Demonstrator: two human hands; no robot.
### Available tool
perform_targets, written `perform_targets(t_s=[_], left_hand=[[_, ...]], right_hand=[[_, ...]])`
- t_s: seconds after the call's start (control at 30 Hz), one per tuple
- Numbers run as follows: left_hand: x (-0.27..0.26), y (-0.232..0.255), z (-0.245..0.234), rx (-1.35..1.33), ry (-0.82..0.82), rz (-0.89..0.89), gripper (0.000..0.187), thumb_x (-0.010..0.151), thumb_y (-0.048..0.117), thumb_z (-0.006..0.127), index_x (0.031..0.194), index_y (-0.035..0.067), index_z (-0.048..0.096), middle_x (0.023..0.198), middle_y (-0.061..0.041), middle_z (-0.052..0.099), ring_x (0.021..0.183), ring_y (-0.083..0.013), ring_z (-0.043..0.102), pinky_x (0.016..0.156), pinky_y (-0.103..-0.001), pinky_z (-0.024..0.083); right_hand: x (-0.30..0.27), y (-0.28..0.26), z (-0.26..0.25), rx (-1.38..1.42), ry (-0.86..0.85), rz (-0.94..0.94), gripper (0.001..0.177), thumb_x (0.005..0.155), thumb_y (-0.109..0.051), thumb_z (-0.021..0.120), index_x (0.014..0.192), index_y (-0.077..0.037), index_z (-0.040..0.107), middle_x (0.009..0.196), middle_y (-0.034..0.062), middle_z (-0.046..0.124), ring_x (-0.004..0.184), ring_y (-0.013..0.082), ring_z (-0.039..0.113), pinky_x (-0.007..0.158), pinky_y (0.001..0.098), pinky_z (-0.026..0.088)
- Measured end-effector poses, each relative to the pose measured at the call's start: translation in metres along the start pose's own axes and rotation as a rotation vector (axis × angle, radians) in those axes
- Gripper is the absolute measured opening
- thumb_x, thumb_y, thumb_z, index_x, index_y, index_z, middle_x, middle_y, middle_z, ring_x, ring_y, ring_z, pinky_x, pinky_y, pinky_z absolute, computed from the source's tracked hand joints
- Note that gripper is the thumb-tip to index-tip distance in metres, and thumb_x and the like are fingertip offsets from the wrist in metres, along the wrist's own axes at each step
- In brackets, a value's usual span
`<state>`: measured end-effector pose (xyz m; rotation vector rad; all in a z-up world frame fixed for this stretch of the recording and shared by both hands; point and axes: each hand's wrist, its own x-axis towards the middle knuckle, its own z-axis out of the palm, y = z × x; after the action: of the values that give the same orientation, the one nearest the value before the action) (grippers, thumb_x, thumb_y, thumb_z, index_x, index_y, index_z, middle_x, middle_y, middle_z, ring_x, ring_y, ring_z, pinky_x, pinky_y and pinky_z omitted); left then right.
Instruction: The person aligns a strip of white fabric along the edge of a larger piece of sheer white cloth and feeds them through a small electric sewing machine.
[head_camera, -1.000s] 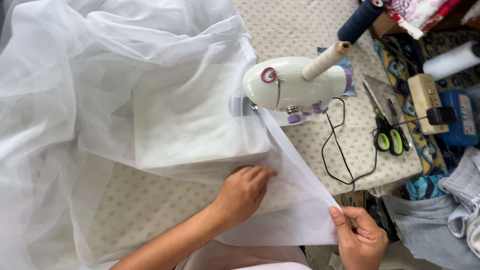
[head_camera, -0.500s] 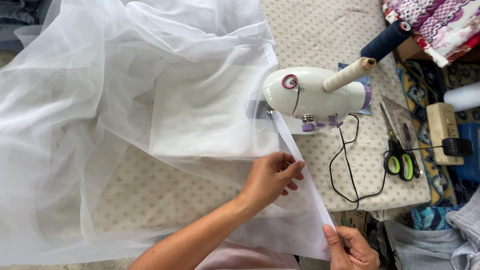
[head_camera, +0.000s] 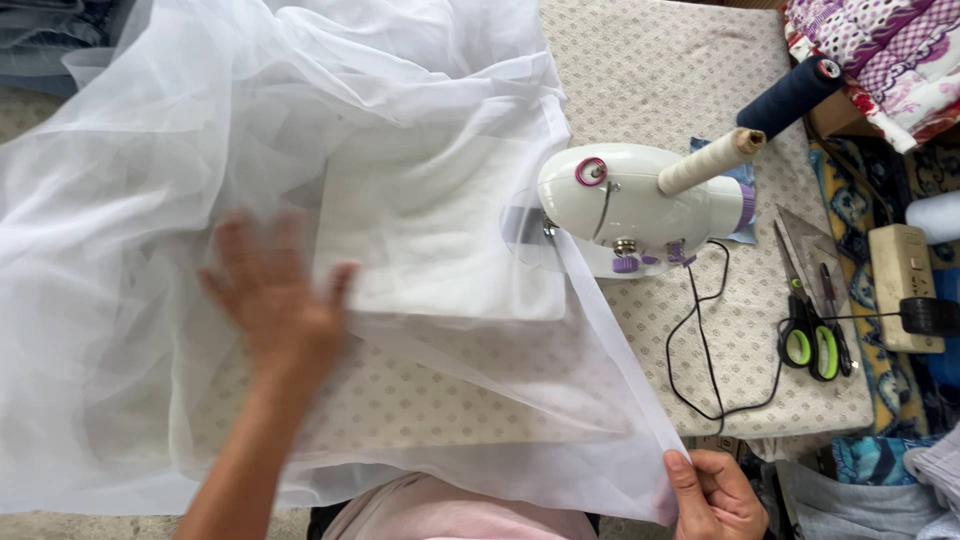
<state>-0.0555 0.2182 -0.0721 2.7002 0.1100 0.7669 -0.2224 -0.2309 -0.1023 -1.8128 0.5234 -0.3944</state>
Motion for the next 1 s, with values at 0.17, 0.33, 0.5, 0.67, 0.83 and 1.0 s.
perform_targets(t_s=[0.17,0.33,0.5,0.67,0.83,1.0], left_hand=[[-0.003,-0.059,0.0,-0.342,-0.359,-0.467,0.051,0.097,0.034,0.069,0.141,0.009,0.061,0.133,-0.017,0.068,0.118,-0.0294,0.063,0.106,-0.044,0.042],[0.012,-0.052,0.016,-0.433,-0.243,-0.329,0.028,0.101,0.016,0.068,0.127,0.006,0.066,0.122,-0.013,0.071,0.105,-0.0264,0.068,0.092,-0.036,0.054],[0.059,-0.056,0.021,-0.344,-0.076,-0.163,0.03,0.096,0.021,0.073,0.119,0.002,0.064,0.107,-0.013,0.066,0.104,-0.033,0.061,0.091,-0.048,0.046],[0.087,-0.072,0.029,-0.165,-0.16,0.02,0.011,0.094,0.013,0.073,0.101,0.005,0.074,0.097,-0.013,0.073,0.099,-0.0336,0.064,0.091,-0.048,0.047],[0.129,-0.092,0.028,-0.349,0.139,0.075,0.01,0.11,0.0,0.062,0.101,0.001,0.066,0.102,-0.015,0.066,0.098,-0.0317,0.062,0.09,-0.044,0.05],[0.214,-0.119,0.027,-0.24,0.344,0.356,0.007,0.112,-0.004,0.056,0.106,-0.003,0.06,0.105,-0.017,0.058,0.096,-0.0314,0.061,0.081,-0.039,0.051]], right_hand=[[0.003,0.023,-0.001,0.051,-0.073,0.13,0.01,0.09,0.0,0.075,0.095,0.007,0.071,0.079,0.0176,0.075,0.07,0.0114,0.066,0.07,0.0238,0.05],[-0.005,0.034,-0.003,0.124,-0.166,0.193,0.009,0.088,0.001,0.072,0.095,0.007,0.072,0.082,0.0187,0.077,0.074,0.0137,0.071,0.074,0.0263,0.055],[-0.014,0.047,-0.006,0.111,-0.218,0.321,0.01,0.09,0.001,0.073,0.096,0.009,0.074,0.075,0.0169,0.074,0.065,0.0142,0.062,0.063,0.027,0.047],[-0.016,0.036,-0.002,0.335,-0.332,0.353,0.008,0.087,-0.001,0.071,0.091,0.007,0.071,0.083,0.0136,0.076,0.074,0.0139,0.068,0.069,0.0278,0.052],[-0.018,0.004,0.005,0.346,-0.415,0.488,0.01,0.089,-0.004,0.069,0.089,0.006,0.071,0.072,0.0141,0.073,0.068,0.0178,0.07,0.063,0.0323,0.055],[-0.034,-0.025,0.037,0.391,-0.566,0.665,0.011,0.086,-0.007,0.069,0.086,0.004,0.068,0.068,0.0197,0.075,0.054,0.0264,0.071,0.05,0.0382,0.056]])
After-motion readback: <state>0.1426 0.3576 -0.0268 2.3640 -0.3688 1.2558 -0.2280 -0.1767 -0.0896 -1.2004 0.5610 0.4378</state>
